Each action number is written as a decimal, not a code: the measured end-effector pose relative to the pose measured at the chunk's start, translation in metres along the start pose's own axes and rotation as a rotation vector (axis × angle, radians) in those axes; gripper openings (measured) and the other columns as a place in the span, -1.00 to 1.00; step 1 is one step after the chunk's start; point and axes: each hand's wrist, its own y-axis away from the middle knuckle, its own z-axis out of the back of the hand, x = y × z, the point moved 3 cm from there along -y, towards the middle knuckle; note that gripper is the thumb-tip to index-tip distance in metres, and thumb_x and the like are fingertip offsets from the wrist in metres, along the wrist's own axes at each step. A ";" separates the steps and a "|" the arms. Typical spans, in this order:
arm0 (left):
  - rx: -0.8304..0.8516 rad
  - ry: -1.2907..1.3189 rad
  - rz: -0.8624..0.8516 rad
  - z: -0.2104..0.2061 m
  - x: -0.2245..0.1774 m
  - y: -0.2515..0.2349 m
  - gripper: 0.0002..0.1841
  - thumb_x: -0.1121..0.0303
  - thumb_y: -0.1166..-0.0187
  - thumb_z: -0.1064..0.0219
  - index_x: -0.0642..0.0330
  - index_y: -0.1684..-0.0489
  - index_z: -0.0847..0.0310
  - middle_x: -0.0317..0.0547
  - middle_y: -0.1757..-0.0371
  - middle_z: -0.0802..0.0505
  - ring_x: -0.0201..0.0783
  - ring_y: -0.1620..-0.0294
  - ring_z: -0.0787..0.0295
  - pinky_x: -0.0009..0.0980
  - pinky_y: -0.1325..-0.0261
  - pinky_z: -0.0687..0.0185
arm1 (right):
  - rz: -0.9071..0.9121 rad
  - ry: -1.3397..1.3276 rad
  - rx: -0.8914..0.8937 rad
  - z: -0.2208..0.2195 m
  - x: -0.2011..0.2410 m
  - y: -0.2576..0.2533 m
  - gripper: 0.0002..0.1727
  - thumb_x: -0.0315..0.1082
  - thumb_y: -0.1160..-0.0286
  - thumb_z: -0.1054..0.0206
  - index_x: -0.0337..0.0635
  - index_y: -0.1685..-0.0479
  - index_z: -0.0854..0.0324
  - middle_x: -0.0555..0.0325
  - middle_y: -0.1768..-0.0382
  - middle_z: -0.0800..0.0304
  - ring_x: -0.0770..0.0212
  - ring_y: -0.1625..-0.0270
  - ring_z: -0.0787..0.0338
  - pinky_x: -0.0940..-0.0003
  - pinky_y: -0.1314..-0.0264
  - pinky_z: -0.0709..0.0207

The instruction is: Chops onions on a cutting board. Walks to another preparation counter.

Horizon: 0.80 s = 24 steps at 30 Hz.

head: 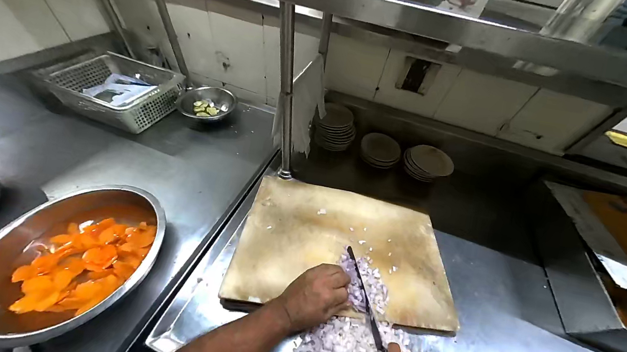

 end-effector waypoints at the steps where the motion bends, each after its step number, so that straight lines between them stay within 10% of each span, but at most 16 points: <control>1: -0.006 -0.030 -0.011 -0.001 -0.001 -0.002 -0.63 0.19 -0.78 -0.16 0.22 0.37 -0.74 0.00 -0.04 -0.89 -0.06 -0.28 -0.80 -0.17 -0.49 -0.61 | 0.007 -0.012 -0.006 0.001 -0.001 -0.008 -0.42 -0.12 -0.82 -0.08 -0.25 -0.68 -0.17 -0.33 0.05 -0.82 -0.33 -0.06 -0.86 -0.28 -0.14 -0.66; 8: -0.056 -0.148 -0.022 -0.009 -0.010 -0.007 -0.66 0.24 -0.75 -0.18 0.17 0.43 -0.73 -0.04 0.09 -0.89 -0.06 -0.05 -0.85 -0.18 -0.29 -0.71 | 0.012 -0.040 0.055 0.015 0.000 0.021 -0.43 -0.14 -0.82 -0.09 -0.33 -0.64 -0.20 -0.41 0.05 -0.79 -0.39 -0.06 -0.83 -0.34 -0.14 -0.63; 24: 0.070 -0.032 0.013 -0.002 -0.007 -0.006 -0.65 0.19 -0.78 -0.17 0.25 0.27 -0.77 0.07 -0.10 -0.87 0.03 -0.22 -0.81 -0.09 -0.38 -0.67 | -0.034 -0.081 0.061 0.018 0.021 0.009 -0.42 -0.12 -0.83 -0.10 -0.22 -0.68 -0.15 -0.34 0.03 -0.79 -0.33 -0.07 -0.84 -0.28 -0.16 -0.65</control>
